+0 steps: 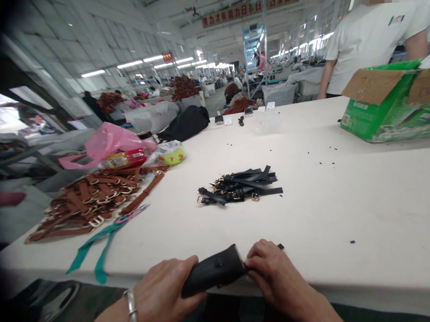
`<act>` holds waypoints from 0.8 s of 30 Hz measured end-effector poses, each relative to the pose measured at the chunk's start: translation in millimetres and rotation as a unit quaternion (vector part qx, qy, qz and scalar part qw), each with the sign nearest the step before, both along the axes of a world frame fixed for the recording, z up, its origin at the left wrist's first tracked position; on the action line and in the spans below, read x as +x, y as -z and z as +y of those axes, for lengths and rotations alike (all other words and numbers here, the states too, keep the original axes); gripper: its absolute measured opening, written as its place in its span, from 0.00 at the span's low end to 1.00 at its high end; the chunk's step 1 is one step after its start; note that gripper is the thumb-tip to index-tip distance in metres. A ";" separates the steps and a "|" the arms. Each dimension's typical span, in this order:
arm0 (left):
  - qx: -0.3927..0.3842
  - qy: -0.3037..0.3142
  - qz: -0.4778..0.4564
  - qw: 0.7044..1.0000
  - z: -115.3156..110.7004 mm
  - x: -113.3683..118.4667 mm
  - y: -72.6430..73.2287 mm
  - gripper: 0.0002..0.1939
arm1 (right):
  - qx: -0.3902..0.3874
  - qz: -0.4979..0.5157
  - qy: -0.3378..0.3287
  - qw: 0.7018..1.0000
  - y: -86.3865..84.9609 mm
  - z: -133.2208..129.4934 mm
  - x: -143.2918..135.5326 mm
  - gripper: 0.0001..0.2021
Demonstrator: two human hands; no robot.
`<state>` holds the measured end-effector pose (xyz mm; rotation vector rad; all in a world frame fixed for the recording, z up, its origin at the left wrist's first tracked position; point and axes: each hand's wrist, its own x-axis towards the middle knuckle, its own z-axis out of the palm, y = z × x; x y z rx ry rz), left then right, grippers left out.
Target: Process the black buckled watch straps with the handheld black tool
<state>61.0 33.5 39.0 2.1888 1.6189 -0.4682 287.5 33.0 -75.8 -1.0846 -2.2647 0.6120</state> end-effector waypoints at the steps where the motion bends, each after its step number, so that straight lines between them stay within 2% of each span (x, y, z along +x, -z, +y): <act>1: 0.003 0.007 0.001 1.000 -0.7 1.4 -1.4 0.16 | -0.012 0.017 -0.006 1.000 -0.1 -0.2 1.9 0.09; 7: -0.006 0.022 0.032 0.999 -6.9 0.1 -7.9 0.18 | -0.054 0.073 0.041 0.995 4.8 0.2 4.1 0.10; 11: 0.016 0.051 0.033 0.998 -2.7 14.3 -3.6 0.16 | -0.084 0.096 0.065 0.990 4.6 2.7 4.1 0.16; 15: 0.034 0.068 0.025 0.997 1.8 23.3 -0.7 0.15 | -0.112 0.107 0.030 0.987 0.2 4.2 11.0 0.20; 21: 0.001 0.026 0.058 0.998 -2.3 6.4 -9.9 0.18 | -0.127 0.111 0.006 0.986 -2.7 2.7 14.5 0.23; 24: 0.001 0.034 0.056 0.998 -1.7 11.2 -10.3 0.17 | -0.128 0.108 0.007 0.986 0.2 2.3 13.5 0.24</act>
